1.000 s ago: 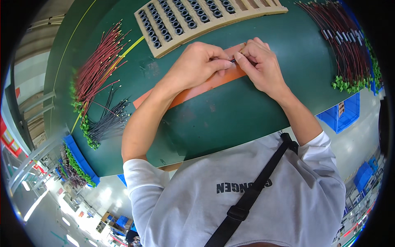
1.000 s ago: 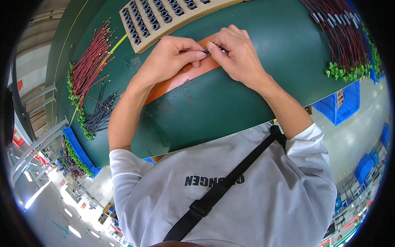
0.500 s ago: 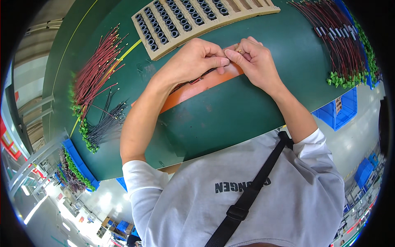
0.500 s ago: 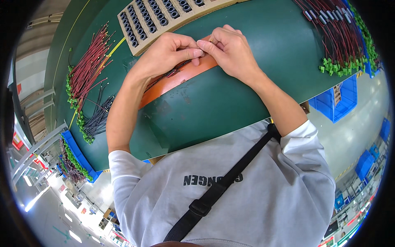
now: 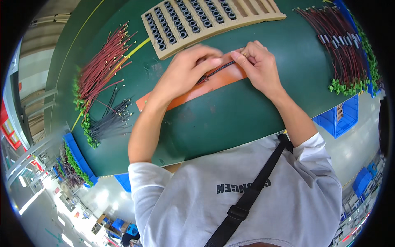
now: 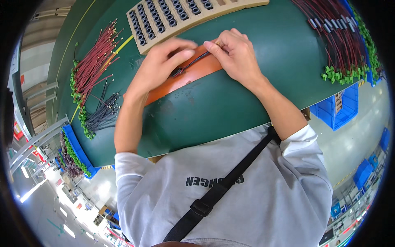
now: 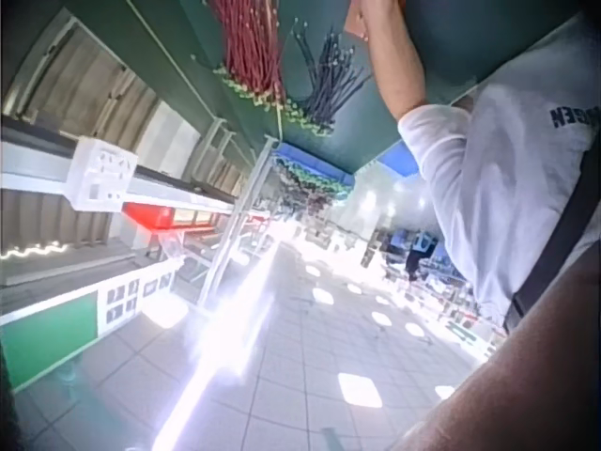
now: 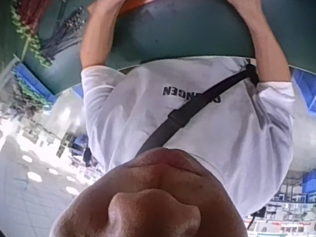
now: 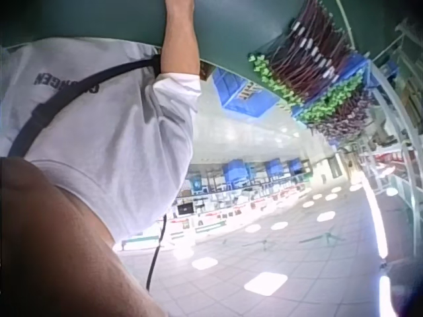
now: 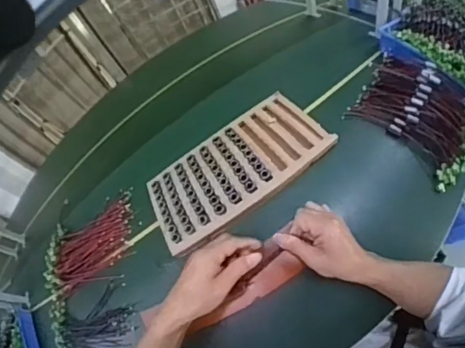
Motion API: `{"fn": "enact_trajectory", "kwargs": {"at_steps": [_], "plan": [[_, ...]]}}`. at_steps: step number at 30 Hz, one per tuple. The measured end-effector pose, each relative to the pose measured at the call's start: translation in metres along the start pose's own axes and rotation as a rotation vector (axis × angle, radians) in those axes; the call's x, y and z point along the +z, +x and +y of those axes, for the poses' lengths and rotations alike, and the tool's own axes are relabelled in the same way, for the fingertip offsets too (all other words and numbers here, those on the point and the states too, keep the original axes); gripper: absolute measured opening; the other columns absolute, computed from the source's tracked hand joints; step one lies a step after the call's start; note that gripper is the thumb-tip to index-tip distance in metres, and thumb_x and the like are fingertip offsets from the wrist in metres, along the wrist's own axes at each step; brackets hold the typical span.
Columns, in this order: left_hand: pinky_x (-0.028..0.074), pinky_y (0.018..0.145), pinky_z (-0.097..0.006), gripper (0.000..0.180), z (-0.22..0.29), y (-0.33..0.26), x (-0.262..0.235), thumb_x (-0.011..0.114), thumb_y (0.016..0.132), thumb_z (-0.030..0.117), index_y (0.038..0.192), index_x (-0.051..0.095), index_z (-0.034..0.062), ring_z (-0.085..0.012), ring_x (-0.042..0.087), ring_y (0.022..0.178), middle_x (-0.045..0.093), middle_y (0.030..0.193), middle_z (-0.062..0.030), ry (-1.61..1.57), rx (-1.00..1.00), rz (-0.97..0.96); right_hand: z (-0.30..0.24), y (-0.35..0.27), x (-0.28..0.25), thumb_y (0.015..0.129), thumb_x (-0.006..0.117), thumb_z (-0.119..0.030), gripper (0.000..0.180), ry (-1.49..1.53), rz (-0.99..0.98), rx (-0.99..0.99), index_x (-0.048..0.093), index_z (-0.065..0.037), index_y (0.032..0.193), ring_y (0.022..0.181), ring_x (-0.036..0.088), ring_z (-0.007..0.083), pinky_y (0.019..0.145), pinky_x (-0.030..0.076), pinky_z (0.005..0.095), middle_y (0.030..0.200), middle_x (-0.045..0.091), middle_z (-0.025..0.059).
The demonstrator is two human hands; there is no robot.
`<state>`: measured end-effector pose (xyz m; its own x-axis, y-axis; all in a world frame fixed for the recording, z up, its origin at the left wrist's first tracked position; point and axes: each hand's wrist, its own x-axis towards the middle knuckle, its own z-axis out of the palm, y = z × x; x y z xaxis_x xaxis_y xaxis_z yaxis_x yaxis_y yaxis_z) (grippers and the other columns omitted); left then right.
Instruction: The person assembles wire harnesses by hand at a workbench. They pick up red and black wires, insert them into a small black connector, and then attach a green plastic clip to the connector. The completed harnesses are placed into a blue bin on the right side of the table.
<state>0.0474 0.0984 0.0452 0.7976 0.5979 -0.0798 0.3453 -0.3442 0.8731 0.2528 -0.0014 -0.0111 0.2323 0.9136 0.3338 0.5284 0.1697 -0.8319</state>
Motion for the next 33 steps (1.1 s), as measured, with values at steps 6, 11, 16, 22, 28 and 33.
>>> {"fn": "enact_trajectory", "kwargs": {"at_steps": [6,11,16,22,28,33], "plan": [[0.050,0.080,-0.030,0.023,-0.008,-0.053,-0.003,0.069,0.097,0.015,0.113,0.074,-0.0013,-0.0183,0.063,0.089,0.069,0.095,-0.0084,0.074,-0.109,0.105,0.001,0.004,-0.004,0.089,0.079,-0.022,0.030,0.055,0.008,-0.054,0.061,-0.006,0.071,0.067,0.044,0.0158,0.074,0.038,0.0340,0.060,0.043,-0.0012],[0.049,0.075,-0.028,0.024,-0.005,-0.053,-0.007,0.068,0.098,0.015,0.114,0.074,-0.0018,-0.0152,0.062,0.083,0.068,0.095,-0.0075,0.042,-0.140,0.091,-0.001,0.004,-0.007,0.088,0.080,-0.022,0.030,0.105,-0.029,-0.065,0.061,-0.008,0.070,0.066,0.044,0.0152,0.074,0.036,0.0333,0.059,0.042,-0.0019],[0.047,0.069,-0.025,0.028,-0.006,-0.049,-0.014,0.069,0.098,0.016,0.118,0.072,-0.0039,-0.0108,0.058,0.074,0.071,0.095,-0.0072,-0.198,-0.279,-0.020,-0.003,0.004,-0.009,0.088,0.080,-0.022,0.029,0.142,-0.027,-0.092,0.062,-0.008,0.070,0.064,0.043,0.0151,0.073,0.036,0.0326,0.059,0.041,-0.0019],[0.045,0.064,-0.024,0.029,-0.003,-0.050,-0.015,0.068,0.099,0.015,0.121,0.071,-0.0040,-0.0083,0.053,0.069,0.071,0.086,-0.0045,-0.344,-0.358,-0.045,-0.007,0.005,-0.010,0.088,0.080,-0.021,0.029,0.147,-0.015,-0.114,0.061,-0.008,0.070,0.063,0.041,0.0150,0.073,0.036,0.0318,0.058,0.038,-0.0021],[0.046,0.067,-0.023,0.027,-0.012,-0.060,-0.011,0.067,0.100,0.012,0.122,0.072,-0.0035,-0.0070,0.055,0.072,0.075,0.097,-0.0072,-0.286,-0.270,0.016,-0.012,0.005,-0.012,0.090,0.079,-0.019,0.033,0.195,-0.040,-0.070,0.057,-0.006,0.070,0.063,0.038,0.0139,0.072,0.035,0.0311,0.059,0.035,-0.0020],[0.052,0.079,-0.025,0.029,-0.017,-0.062,-0.009,0.069,0.099,0.012,0.124,0.070,-0.0015,-0.0090,0.063,0.086,0.074,0.101,-0.0053,-0.133,-0.123,0.040,-0.016,0.006,-0.006,0.094,0.077,-0.019,0.037,0.307,-0.066,0.176,0.054,-0.005,0.069,0.061,0.035,0.0078,0.058,0.033,0.0278,0.061,0.036,-0.0047]]}}
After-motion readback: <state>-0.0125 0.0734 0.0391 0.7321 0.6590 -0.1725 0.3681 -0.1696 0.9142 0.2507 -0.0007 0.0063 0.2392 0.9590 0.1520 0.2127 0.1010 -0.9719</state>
